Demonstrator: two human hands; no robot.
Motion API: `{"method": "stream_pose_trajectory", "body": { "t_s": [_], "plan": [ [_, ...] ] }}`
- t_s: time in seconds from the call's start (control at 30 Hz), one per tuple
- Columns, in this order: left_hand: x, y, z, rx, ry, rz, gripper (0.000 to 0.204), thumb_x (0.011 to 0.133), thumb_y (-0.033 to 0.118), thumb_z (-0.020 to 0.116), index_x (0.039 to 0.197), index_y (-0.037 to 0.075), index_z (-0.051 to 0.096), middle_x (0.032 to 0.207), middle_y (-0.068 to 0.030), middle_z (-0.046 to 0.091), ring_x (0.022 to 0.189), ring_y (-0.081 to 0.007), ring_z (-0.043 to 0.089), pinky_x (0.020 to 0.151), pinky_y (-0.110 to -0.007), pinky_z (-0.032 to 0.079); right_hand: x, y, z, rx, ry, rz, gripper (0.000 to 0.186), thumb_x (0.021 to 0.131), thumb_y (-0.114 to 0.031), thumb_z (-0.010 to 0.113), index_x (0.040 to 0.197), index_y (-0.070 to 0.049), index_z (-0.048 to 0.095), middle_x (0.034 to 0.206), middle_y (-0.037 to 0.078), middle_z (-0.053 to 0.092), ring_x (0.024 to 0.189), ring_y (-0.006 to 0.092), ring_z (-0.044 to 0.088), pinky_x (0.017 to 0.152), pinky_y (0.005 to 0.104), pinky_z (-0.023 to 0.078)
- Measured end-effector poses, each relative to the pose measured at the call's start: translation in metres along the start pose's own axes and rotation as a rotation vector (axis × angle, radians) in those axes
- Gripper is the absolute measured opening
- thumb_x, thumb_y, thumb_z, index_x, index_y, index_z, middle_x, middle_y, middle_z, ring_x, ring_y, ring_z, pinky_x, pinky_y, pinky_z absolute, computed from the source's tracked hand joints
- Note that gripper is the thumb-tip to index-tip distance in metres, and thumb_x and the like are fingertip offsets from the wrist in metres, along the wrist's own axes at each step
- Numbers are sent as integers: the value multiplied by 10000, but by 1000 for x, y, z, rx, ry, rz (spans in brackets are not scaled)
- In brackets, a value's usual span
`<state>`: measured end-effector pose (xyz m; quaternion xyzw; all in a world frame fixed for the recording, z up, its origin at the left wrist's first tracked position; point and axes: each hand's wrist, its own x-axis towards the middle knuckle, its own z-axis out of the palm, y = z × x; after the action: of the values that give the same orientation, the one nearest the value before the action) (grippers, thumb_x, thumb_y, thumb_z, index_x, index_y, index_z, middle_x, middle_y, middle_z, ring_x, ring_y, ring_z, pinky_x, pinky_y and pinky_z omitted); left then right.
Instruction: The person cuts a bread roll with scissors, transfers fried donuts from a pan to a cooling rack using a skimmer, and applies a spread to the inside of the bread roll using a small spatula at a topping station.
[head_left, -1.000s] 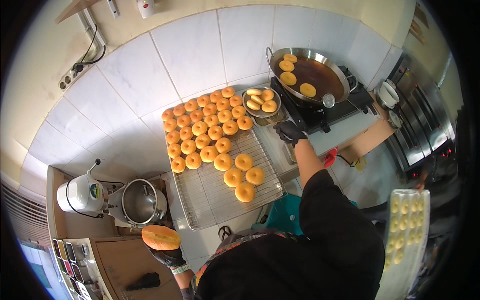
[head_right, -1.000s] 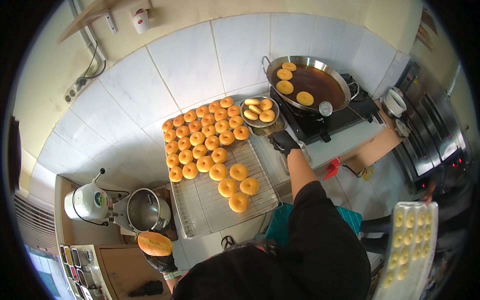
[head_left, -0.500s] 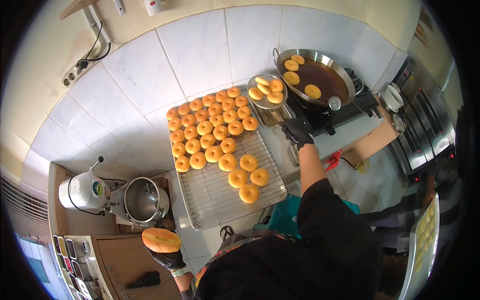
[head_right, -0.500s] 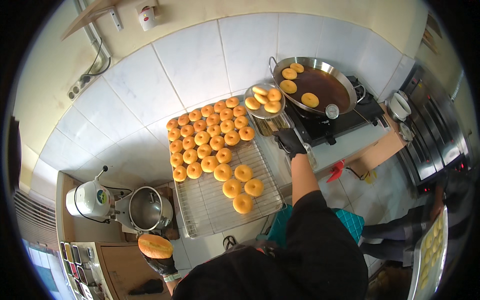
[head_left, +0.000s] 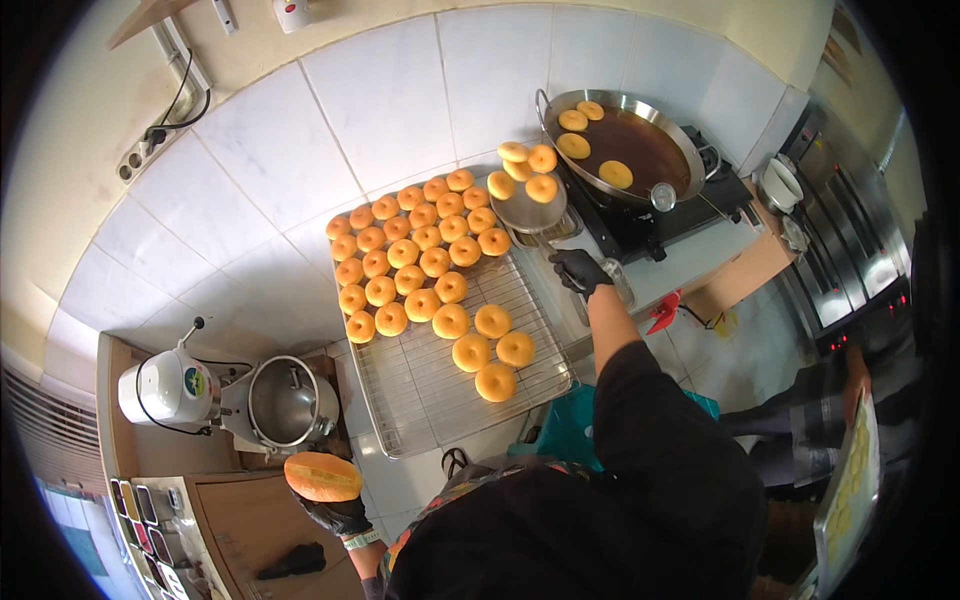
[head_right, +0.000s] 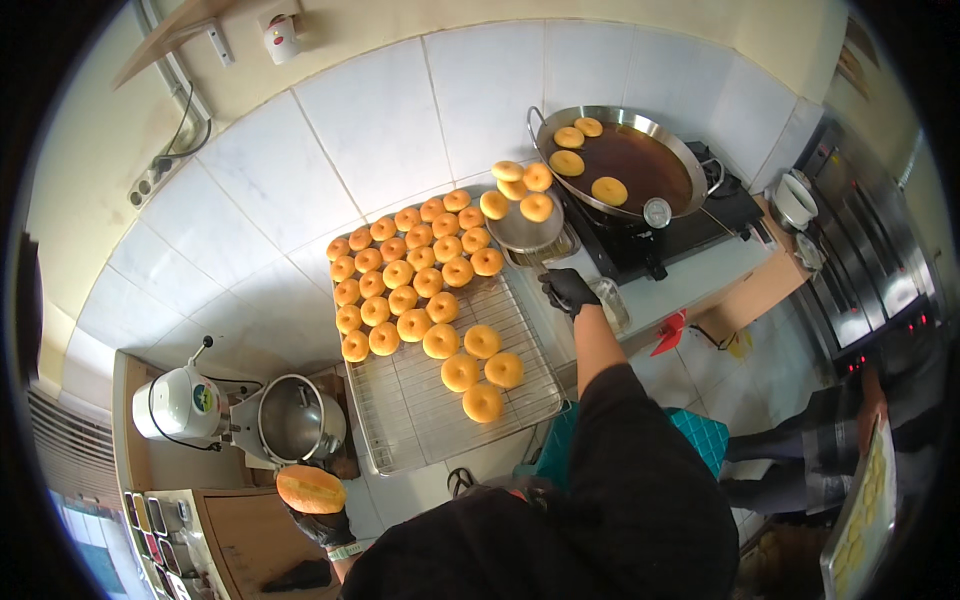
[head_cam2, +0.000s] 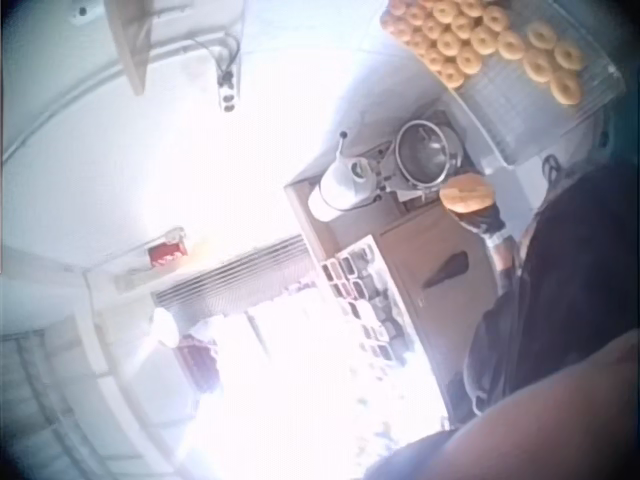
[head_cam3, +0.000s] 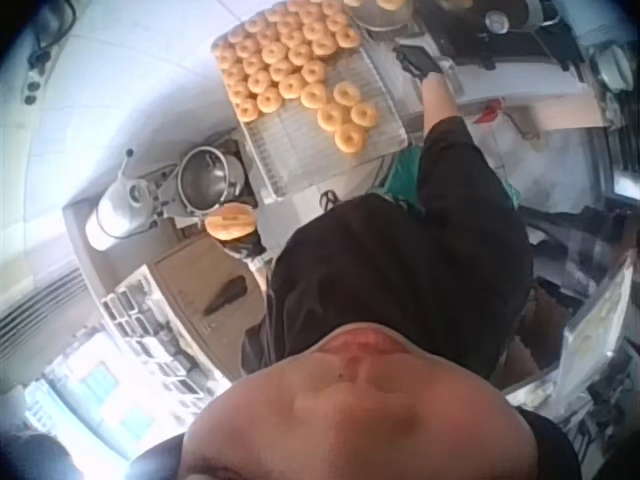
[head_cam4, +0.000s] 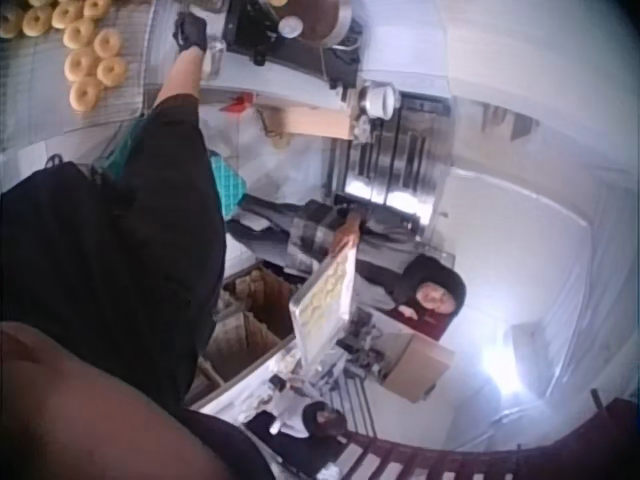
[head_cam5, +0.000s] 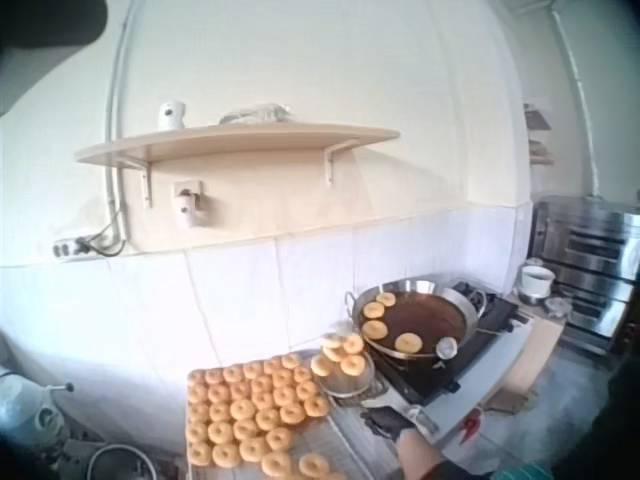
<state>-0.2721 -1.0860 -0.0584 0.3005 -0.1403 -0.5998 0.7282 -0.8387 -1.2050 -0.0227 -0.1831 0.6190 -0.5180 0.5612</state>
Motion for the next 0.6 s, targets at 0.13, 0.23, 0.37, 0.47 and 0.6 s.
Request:
{"method": "stream_pose_trajectory", "body": {
  "t_s": [0.13, 0.23, 0.37, 0.47, 0.6],
  "plan": [
    [1, -6, -9, 138, -84, 77, 447, 903, 358, 417, 1254, 84, 384, 1217, -98, 458, 1067, -265, 476, 910, -435, 401, -8, -9, 9, -83, 79, -94, 88, 798, -109, 560, 764, -28, 548, 524, 29, 497, 345, 102, 392, 330, 242, 297],
    [2, -10, -9, 240, -76, 111, 457, 897, 366, 425, 1256, 86, 383, 1219, -100, 458, 1080, -270, 466, 921, -437, 389, -23, -10, 11, -42, 70, -121, 86, 797, -115, 568, 798, -32, 545, 529, 25, 499, 333, 101, 386, 323, 236, 295],
    [3, -12, -5, 322, 0, 116, 470, 893, 385, 422, 1258, 90, 389, 1233, -102, 454, 1094, -271, 457, 931, -442, 377, -6, 21, -1, 17, 49, -74, 85, 802, -111, 564, 790, -30, 542, 524, 27, 495, 330, 99, 389, 320, 231, 299],
    [10, -11, 0, 54, -42, -2, 477, 872, 377, 465, 1251, 96, 401, 1222, -97, 463, 1090, -268, 462, 925, -438, 385, -5, 2, 3, -38, 86, -85, 90, 800, -109, 568, 788, -22, 548, 523, 28, 496, 330, 100, 390, 321, 233, 299],
    [3, -7, 18, -235, -76, -172, 491, 844, 416, 496, 1214, 97, 452, 1188, -103, 492, 1077, -273, 472, 924, -441, 376, -28, -4, 18, 3, 84, -162, 127, 794, -106, 581, 731, -8, 534, 519, 33, 497, 331, 100, 389, 322, 240, 290]
  ]
}}
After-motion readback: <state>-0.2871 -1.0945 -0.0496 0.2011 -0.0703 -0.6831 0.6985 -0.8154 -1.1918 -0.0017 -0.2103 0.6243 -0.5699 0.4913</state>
